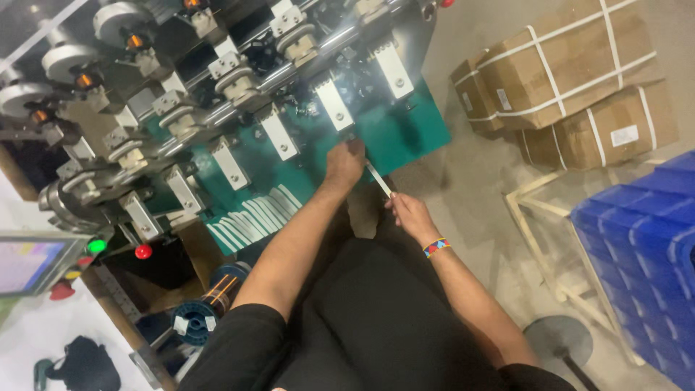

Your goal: The person places empty bobbins onto a multi-spindle coil winding machine, operates the machine, and removes finished wound coils, setting them on the work table. They also handle a spool of copper wire and arrange completed coils on the bench.

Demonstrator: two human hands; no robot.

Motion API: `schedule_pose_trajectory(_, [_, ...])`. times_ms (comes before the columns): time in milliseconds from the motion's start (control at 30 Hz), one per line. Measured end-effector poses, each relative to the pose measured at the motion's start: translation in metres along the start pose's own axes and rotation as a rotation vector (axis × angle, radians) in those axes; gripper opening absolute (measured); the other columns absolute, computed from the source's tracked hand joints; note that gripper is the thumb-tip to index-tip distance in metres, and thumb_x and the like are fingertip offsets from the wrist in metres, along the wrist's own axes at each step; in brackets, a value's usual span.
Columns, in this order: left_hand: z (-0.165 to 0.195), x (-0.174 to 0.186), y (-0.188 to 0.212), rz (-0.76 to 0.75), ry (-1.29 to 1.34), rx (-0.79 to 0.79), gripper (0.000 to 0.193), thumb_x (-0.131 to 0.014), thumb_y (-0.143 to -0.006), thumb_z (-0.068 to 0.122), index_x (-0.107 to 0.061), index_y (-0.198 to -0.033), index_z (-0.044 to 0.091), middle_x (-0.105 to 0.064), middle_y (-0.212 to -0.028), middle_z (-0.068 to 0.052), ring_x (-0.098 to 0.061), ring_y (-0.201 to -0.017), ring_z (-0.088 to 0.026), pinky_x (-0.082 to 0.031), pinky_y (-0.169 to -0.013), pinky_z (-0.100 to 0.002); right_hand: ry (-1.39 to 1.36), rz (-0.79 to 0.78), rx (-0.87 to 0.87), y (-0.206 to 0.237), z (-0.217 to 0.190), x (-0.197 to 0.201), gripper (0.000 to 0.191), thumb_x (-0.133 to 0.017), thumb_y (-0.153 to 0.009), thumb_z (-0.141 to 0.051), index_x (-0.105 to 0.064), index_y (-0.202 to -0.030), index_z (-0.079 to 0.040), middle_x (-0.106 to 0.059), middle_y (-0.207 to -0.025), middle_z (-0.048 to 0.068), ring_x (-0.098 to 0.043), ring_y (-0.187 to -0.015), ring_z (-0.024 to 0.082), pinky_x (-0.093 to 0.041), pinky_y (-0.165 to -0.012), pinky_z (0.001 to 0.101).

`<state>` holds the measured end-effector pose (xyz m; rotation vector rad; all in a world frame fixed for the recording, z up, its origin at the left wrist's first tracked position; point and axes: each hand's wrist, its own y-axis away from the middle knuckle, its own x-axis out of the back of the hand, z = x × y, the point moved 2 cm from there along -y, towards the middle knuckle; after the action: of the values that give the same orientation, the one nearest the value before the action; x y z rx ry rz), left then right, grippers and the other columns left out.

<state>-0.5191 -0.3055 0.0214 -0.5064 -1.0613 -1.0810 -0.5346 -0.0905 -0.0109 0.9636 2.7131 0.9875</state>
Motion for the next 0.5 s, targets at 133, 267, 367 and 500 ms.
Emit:
schedule_pose_trajectory(133, [-0.009,-0.004,-0.005,0.023,0.231,0.143,0.011,-0.075,-0.087,0.017,-0.073,-0.091,0.007,-0.073,-0.093,-0.017,-0.07,-0.092,-0.04,-0.055,-0.083,-0.051,0.014,0.09,-0.088,-0.016,-0.011,-0.008,0.045,-0.055,-0.103,-0.041,-0.072,-0.091,-0.001,-0.06,-0.067,0.003,-0.056,-0.055,0.012,-0.048,-0.053,0.0315])
schedule_pose_trajectory(267, [-0.011,-0.009,0.0,0.103,0.172,0.104,0.028,-0.082,-0.074,0.019,-0.071,-0.094,0.001,-0.068,-0.095,-0.021,-0.066,-0.09,-0.043,-0.053,-0.078,-0.052,0.182,0.089,-0.071,-0.039,-0.012,-0.015,0.051,-0.054,-0.104,-0.046,-0.076,-0.091,-0.003,-0.073,-0.074,0.006,-0.069,-0.069,0.019,-0.052,-0.067,0.0369])
schedule_pose_trajectory(367, [-0.012,-0.012,0.013,0.097,0.073,0.122,0.035,-0.084,-0.073,0.022,-0.069,-0.097,0.001,-0.066,-0.101,-0.021,-0.066,-0.091,-0.041,-0.053,-0.073,-0.051,0.649,-0.068,-0.304,-0.035,0.001,-0.013,0.054,-0.052,-0.107,-0.048,-0.081,-0.095,-0.004,-0.076,-0.088,0.015,-0.071,-0.085,0.034,-0.052,-0.08,0.0458])
schedule_pose_trajectory(500, [-0.021,-0.01,0.049,0.17,0.445,0.182,0.053,-0.083,-0.073,0.027,-0.063,-0.114,0.001,-0.065,-0.105,-0.016,-0.066,-0.09,-0.035,-0.054,-0.077,-0.047,0.459,-0.046,0.165,-0.006,-0.002,-0.015,0.043,-0.064,-0.094,-0.044,-0.074,-0.109,-0.005,-0.073,-0.093,0.022,-0.07,-0.09,0.041,-0.054,-0.079,0.0473])
